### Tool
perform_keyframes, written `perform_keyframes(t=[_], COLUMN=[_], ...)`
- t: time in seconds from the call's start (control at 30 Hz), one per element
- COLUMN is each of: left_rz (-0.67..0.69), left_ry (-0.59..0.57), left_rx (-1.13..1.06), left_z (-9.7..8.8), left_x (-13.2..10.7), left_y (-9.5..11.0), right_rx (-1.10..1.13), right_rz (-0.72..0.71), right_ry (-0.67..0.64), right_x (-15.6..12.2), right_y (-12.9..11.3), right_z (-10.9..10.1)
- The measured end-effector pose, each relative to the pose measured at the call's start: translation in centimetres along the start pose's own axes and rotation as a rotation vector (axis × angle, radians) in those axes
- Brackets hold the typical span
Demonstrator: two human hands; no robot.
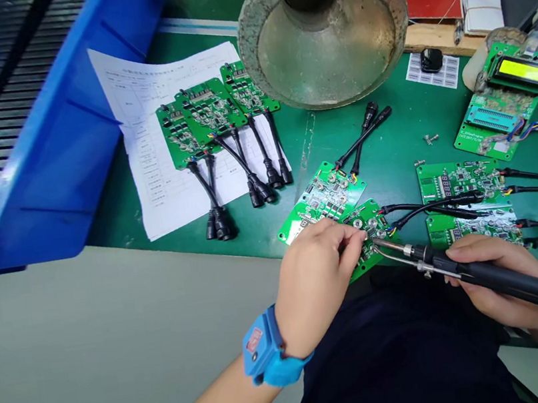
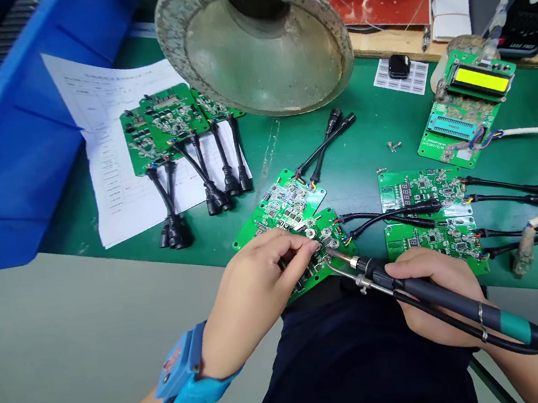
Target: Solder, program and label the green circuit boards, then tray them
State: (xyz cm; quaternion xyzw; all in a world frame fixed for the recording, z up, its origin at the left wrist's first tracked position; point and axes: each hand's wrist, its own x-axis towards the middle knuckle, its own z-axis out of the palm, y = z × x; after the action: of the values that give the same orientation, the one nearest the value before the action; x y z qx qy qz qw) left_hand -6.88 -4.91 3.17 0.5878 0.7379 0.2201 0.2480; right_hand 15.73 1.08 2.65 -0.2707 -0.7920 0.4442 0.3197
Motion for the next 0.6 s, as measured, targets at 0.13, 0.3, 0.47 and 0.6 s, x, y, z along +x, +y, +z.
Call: perform_keyframes(t=[0.13,0.3,0.47,0.6], left_rz=[0.001,0.006,0.014,0.008], left_ry=[0.001,0.005,0.018,0.014], left_rx=[-0.016,-0.019,-0.016,-0.017], left_z=[-0.03,-0.02,-0.11,-0.13], left_x=[0.02,0.01,-0.01,-0.06], left_y=[0.01,0.04,0.10,0.09], right_rx=[-0.005,-0.024,-0.026,-0.014], right_rz=[0.002,0.012,0.001,0.008], right_ry=[-0.008,-0.004,-0.011,-0.003], right_x=[0.03,0.06,0.05,0.06], right_y=[-0.02,-0.01,-0.02,0.07], right_z=[-0.01,-0.04,0.01,0.02])
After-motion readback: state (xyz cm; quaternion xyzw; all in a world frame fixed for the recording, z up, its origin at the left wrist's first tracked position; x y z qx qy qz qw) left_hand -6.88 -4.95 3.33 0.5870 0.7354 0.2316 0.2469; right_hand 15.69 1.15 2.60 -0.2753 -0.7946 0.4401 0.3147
